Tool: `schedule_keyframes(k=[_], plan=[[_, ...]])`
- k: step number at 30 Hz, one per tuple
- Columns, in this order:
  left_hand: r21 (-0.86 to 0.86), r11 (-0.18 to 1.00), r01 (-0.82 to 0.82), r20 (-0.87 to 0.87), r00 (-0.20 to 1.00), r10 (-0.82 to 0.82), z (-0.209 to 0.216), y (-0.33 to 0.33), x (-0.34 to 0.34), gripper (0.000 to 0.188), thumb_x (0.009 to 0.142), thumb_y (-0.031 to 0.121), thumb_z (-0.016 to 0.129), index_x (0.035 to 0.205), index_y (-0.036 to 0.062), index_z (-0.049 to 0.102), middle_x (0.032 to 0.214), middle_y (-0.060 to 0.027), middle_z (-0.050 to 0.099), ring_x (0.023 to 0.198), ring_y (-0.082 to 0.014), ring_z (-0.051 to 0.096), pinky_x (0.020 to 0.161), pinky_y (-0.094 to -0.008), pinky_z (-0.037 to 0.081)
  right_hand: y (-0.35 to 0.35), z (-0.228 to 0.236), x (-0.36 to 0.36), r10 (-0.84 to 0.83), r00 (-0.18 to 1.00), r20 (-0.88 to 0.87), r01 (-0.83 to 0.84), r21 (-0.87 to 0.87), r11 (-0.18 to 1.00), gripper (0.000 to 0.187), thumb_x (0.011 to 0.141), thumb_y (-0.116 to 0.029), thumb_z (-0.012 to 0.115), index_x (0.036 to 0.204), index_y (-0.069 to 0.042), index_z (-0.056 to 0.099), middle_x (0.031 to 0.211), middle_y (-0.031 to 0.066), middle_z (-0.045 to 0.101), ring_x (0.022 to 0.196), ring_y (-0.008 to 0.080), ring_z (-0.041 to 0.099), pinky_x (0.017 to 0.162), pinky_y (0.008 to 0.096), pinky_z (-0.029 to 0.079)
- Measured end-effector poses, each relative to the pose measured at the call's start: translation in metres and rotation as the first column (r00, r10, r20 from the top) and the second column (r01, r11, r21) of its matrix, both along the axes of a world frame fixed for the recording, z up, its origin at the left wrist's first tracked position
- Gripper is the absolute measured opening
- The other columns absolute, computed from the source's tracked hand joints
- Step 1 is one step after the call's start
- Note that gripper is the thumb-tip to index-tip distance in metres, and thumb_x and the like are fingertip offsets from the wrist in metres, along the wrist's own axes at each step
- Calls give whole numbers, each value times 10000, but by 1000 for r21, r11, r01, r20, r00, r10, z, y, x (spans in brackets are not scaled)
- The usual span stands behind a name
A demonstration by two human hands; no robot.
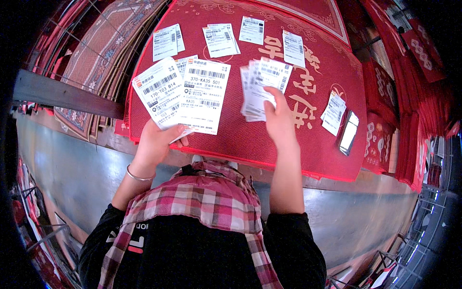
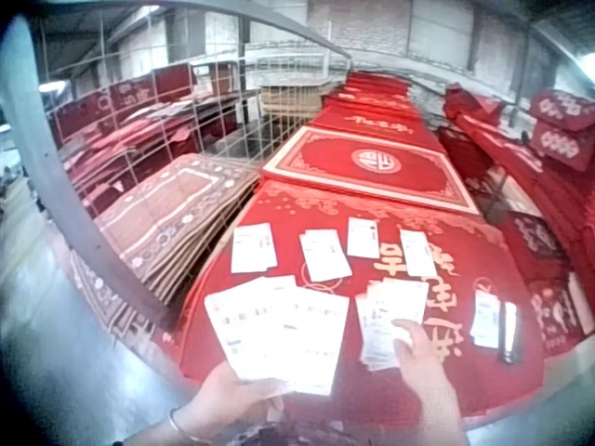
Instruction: The person holds several shipping labels, places some onto stacks of red mats on a table, and then sorts through the remaining labels by hand.
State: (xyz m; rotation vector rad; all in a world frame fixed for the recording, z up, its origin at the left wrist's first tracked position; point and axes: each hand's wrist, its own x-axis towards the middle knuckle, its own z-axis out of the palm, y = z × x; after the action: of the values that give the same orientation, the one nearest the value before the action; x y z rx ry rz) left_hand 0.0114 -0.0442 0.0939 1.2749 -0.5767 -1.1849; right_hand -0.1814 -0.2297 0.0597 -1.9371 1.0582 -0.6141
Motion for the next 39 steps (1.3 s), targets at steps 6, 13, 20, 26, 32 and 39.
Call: schedule_keyframes(k=[6,13,20,26,32,39], plan=[[20,1000,-6,-34,999,6,-5,-3,2,138,785,-8,518,918,-45,532,792,-97,585,603,-134,560,517,-222,458,-8,-25,-11,-300,780,-549,-12,-492,870,244,808,-152,496,1052,-145,500,1000,132,510,1012,291,440,881,389,321],[61,998,3,-30,1000,-1,-12,-11,-1,145,784,-2,527,923,-43,531,787,-89,589,602,-134,560,514,-216,453,29,-7,14,-26,991,130,1,188,982,262,799,-252,563,948,-37,552,922,98,557,869,194,539,765,284,426],[120,991,-60,-77,995,69,-17,-8,7,163,804,7,489,955,-49,507,788,-104,581,598,-147,563,515,-234,459,10,-9,60,143,970,194,-200,312,929,204,828,-103,514,993,15,535,909,67,596,808,119,547,729,254,440],[160,983,-92,-59,993,103,-21,-3,25,149,809,30,488,935,-45,516,778,-103,583,596,-150,565,513,-239,460,-95,6,136,114,976,-187,-107,47,993,316,774,-270,544,903,17,569,831,178,601,785,272,583,688,358,443],[159,980,-117,-40,991,124,-18,-5,34,146,805,47,523,922,-39,526,775,-97,585,593,-142,564,507,-227,453,-102,-11,177,-59,851,-523,-66,-216,974,404,719,-344,609,956,-27,531,917,160,566,888,262,558,743,375,450],[111,977,-180,-81,979,189,-24,-10,44,152,800,50,537,927,-33,528,764,-88,584,579,-135,558,493,-224,447,-59,-11,153,15,999,29,-18,97,995,343,730,-293,638,895,-15,524,779,95,554,732,182,546,663,306,441]])
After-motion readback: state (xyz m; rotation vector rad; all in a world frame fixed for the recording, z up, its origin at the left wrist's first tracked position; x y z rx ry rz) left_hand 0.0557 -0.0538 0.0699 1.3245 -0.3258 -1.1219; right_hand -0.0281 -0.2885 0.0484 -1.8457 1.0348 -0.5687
